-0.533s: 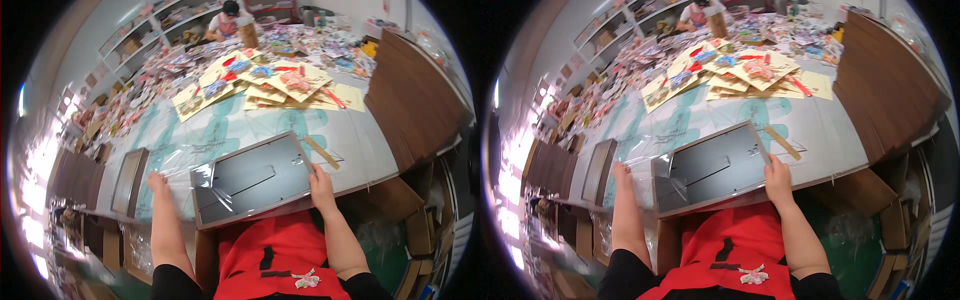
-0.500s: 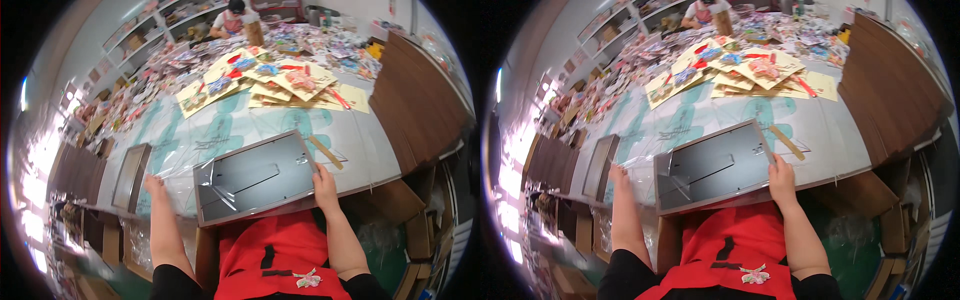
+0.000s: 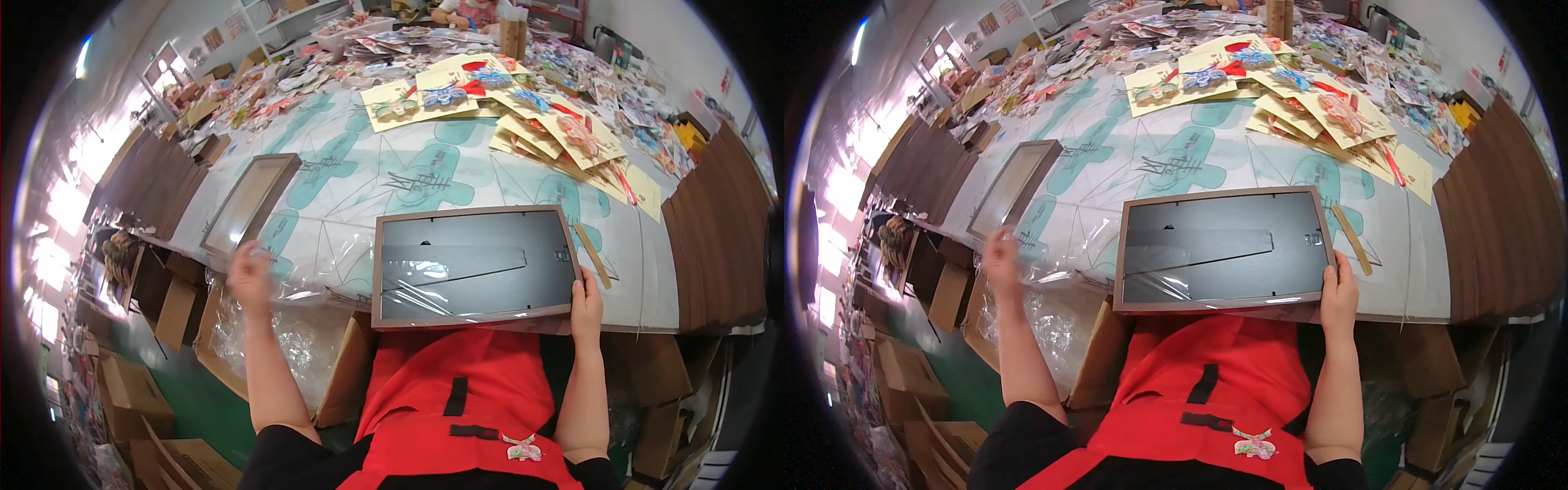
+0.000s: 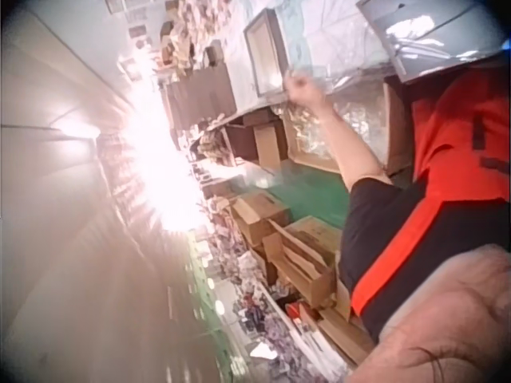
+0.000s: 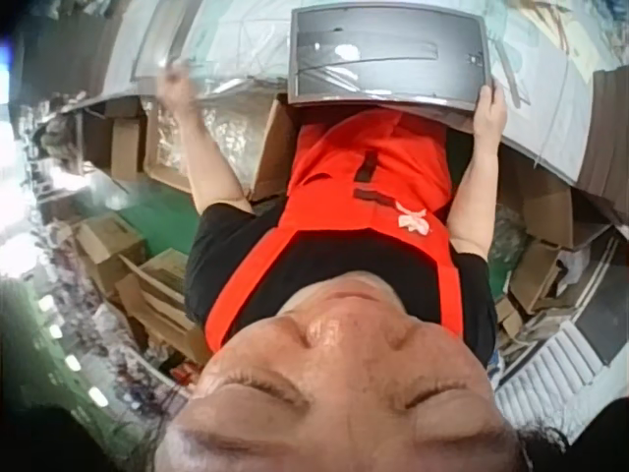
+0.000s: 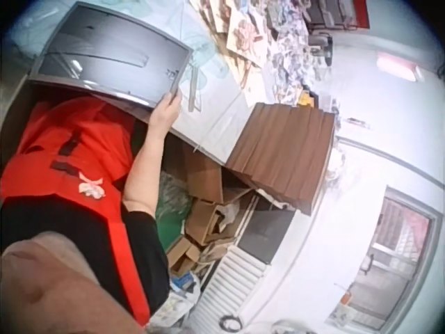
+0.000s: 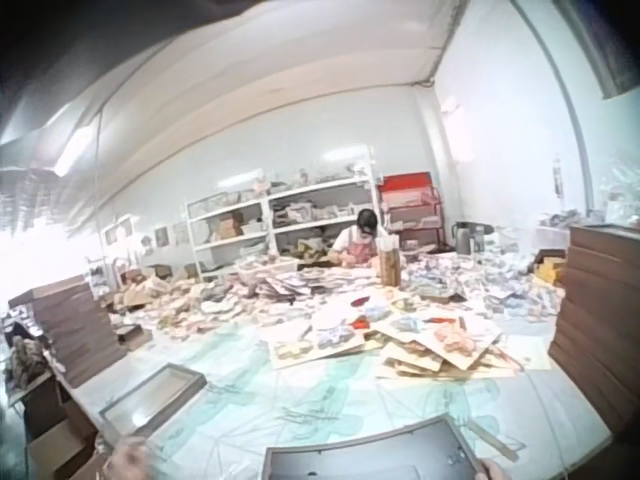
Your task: The person assembles picture frames by inserting a backing board and a decorative card into a frame, then securing the back with a wooden stick. The person repeats this process for multiple frames, using scissors to trim excess material from the cards.
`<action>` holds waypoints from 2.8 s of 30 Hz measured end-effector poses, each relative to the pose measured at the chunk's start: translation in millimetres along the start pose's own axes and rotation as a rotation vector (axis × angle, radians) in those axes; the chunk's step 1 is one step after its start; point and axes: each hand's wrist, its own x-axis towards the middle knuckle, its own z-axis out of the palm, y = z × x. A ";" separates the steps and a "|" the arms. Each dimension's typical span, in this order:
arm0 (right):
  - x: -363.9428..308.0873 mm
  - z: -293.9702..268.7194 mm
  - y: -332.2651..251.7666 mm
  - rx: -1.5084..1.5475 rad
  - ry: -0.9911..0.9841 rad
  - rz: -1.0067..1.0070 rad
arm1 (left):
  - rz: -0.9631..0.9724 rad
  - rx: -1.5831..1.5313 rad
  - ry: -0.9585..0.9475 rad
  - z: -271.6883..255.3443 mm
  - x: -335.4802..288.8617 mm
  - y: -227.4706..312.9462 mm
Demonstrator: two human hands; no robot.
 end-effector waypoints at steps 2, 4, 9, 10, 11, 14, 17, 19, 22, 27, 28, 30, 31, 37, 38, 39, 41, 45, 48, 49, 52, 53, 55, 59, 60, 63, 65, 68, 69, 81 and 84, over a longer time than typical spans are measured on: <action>-1.1 -3.0 -12.2 -0.168 0.071 -0.168 | -0.058 0.116 -0.428 41.3 -34.4 45.5; -9.6 -1.3 -46.2 -0.231 0.123 -0.374 | 0.337 0.259 -0.651 72.1 -54.0 57.3; -27.6 28.1 -79.1 -0.284 -0.203 -0.590 | 0.620 0.250 -0.741 124.6 -82.1 58.1; -28.6 31.1 -77.3 -0.307 -0.264 -0.600 | 0.613 0.247 -0.817 123.2 -84.1 63.2; -28.8 29.0 -76.2 -0.356 -0.262 -0.614 | 0.606 0.245 -0.892 122.2 -85.7 66.7; -32.7 30.0 -75.2 -0.440 -0.265 -0.656 | 0.654 0.221 -0.920 109.7 -91.4 60.6; -34.8 32.9 -72.4 -0.461 -0.225 -0.671 | 0.582 0.319 -0.884 106.5 -95.1 71.3; -35.8 33.9 -73.4 -0.473 -0.213 -0.671 | 0.521 0.374 -0.854 111.2 -94.4 77.0; -35.9 32.7 -72.9 -0.470 -0.207 -0.672 | 0.496 0.319 -0.840 118.6 -90.6 73.4; -36.4 33.9 -72.0 -0.453 -0.208 -0.664 | 0.671 0.074 -0.788 126.5 -89.8 61.2; -36.3 33.5 -72.0 -0.458 -0.210 -0.660 | 0.633 0.121 -0.812 124.1 -92.4 59.4; -35.9 32.6 -72.9 -0.466 -0.217 -0.653 | 0.553 0.218 -0.859 112.2 -99.1 54.8; -36.4 32.2 -73.8 -0.465 -0.228 -0.652 | 0.557 0.213 -0.876 107.6 -100.8 53.7; -39.7 25.7 -83.1 -0.488 -0.285 -0.634 | 0.615 0.328 -1.115 81.6 -84.9 89.5; -39.4 24.9 -84.6 -0.501 -0.290 -0.632 | 0.627 0.354 -1.163 77.1 -80.3 92.7; -40.5 25.8 -85.2 -0.510 -0.297 -0.632 | 0.636 0.383 -1.211 72.7 -77.0 94.4; -43.1 26.4 -83.0 -0.513 -0.305 -0.636 | 0.589 0.379 -1.308 68.1 -75.5 92.4; -44.5 28.3 -85.6 -0.529 -0.319 -0.615 | 0.630 0.346 -1.165 65.3 -90.5 78.4; -46.1 29.9 -89.4 -0.552 -0.324 -0.597 | 0.702 0.428 -0.906 59.1 -110.7 72.3; -46.8 30.6 -89.6 -0.552 -0.322 -0.593 | 0.733 0.449 -0.805 57.8 -118.9 70.1; -50.0 34.0 -92.5 -0.554 -0.326 -0.584 | 0.622 0.450 -0.554 59.3 -151.1 51.1; -52.6 34.4 -95.5 -0.558 -0.331 -0.580 | 0.553 0.440 -0.479 62.6 -164.1 39.5; -55.6 36.1 -97.5 -0.571 -0.336 -0.578 | 0.320 0.350 -0.414 73.8 -196.2 6.7; -57.7 41.6 -91.0 -0.611 -0.317 -0.597 | -0.105 0.098 -0.532 92.3 -224.1 8.7; -57.9 43.9 -88.5 -0.619 -0.297 -0.601 | -0.049 -0.001 -0.522 95.8 -219.4 10.1; -56.6 47.4 -86.6 -0.648 -0.261 -0.640 | -0.750 -0.501 -0.621 100.2 -205.2 28.0; -59.3 43.8 -92.8 -0.607 -0.292 -0.610 | -0.764 -0.609 -0.591 100.5 -207.1 33.4; -52.0 34.1 -105.8 -0.518 -0.287 -0.555 | -0.620 -0.512 -0.614 102.9 -200.7 59.7; -50.0 28.1 -111.2 -0.485 -0.285 -0.540 | -0.463 -0.531 -0.655 104.9 -195.0 65.8; 6.6 -51.2 -136.0 0.241 0.024 -0.254 | 0.537 -0.292 -0.910 222.8 -112.5 228.0; 13.9 -57.1 -117.6 0.327 0.138 -0.266 | 0.536 0.081 -1.166 251.4 -131.3 198.8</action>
